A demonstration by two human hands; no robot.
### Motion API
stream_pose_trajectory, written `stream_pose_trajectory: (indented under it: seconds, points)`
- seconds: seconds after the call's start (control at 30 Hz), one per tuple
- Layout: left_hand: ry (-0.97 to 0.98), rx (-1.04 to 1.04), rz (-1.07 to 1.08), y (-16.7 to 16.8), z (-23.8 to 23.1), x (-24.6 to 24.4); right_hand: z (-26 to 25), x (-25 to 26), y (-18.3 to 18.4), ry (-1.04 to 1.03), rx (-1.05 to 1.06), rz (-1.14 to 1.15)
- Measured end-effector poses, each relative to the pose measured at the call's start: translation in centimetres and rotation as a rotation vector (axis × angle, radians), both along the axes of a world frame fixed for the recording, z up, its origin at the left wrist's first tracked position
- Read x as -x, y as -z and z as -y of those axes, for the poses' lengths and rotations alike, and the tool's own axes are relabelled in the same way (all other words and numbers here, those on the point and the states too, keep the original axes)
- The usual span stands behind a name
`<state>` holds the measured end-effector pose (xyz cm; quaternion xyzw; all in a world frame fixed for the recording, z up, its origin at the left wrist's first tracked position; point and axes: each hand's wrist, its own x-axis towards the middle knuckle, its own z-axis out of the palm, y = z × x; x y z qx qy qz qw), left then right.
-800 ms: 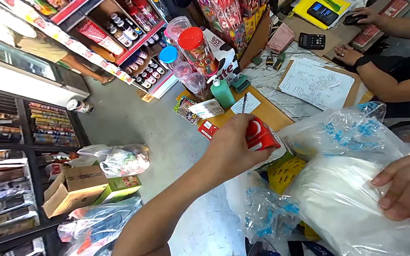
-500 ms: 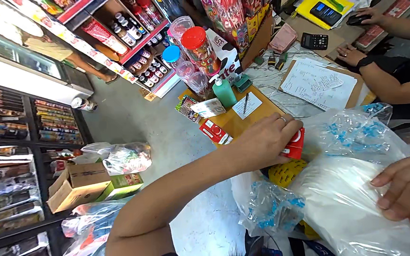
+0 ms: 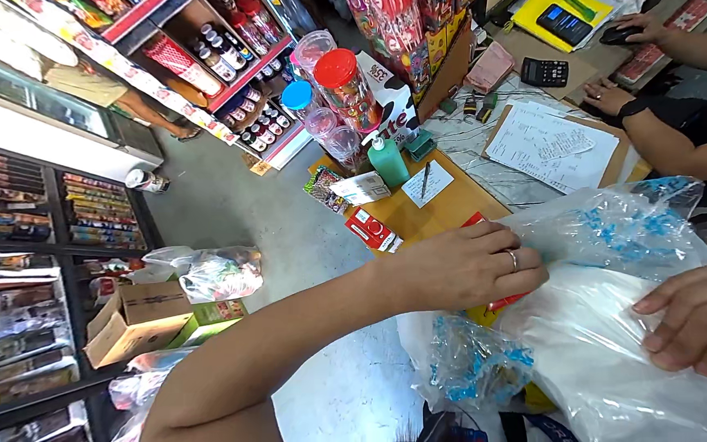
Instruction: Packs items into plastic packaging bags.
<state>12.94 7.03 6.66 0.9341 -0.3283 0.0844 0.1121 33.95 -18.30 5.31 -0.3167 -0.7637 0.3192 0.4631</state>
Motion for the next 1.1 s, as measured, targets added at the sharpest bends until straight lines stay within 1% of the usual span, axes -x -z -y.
stream_pose_trajectory:
  seconds: [0.13, 0.27, 0.37, 0.5, 0.57, 0.67, 0.73, 0.83, 0.87, 1.03, 1.1]
  points:
    - [0.0, -0.072, 0.049, 2.0, -0.1, 1.3, 0.0, -0.4, 0.3, -0.009, 0.021, 0.004]
    - [-0.056, -0.181, 0.005, 2.2, -0.3, 3.2, -0.2, -0.3, 0.4, -0.023, 0.04, 0.003]
    - [-0.116, -0.183, -0.069, 1.8, -0.3, 3.6, -0.2, -0.2, -0.2, -0.031, 0.063, 0.03]
    - [-0.163, -0.157, -0.175, 0.9, 0.5, 1.0, 0.0, -0.1, -0.4, -0.039, 0.076, 0.031]
    - [-0.152, -0.151, -0.257, 0.9, 1.1, -0.9, 0.0, 0.2, -0.9, -0.017, 0.104, 0.012]
    - [-0.117, -0.189, -0.381, 1.9, 2.2, -3.9, 0.0, 0.3, -1.0, -0.023, 0.097, 0.035]
    - [-0.11, -0.236, -0.448, 3.4, 3.1, -5.3, 0.0, 0.0, -0.6, -0.036, 0.057, 0.051]
    - [-0.138, -0.24, -0.428, 6.4, 3.8, -5.9, 0.2, -0.3, -0.1, -0.044, 0.042, 0.06]
    - [-0.154, -0.238, -0.42, 6.8, 3.7, -5.9, 0.2, -0.4, -0.1, -0.051, 0.053, 0.056]
    - [-0.252, -0.255, -0.416, 6.6, 3.2, -4.9, 0.4, -0.1, -0.2, -0.039, 0.08, 0.065]
    - [-0.316, -0.239, -0.402, 6.6, 3.5, -4.6, 1.0, 0.1, -1.0, -0.012, 0.139, 0.079]
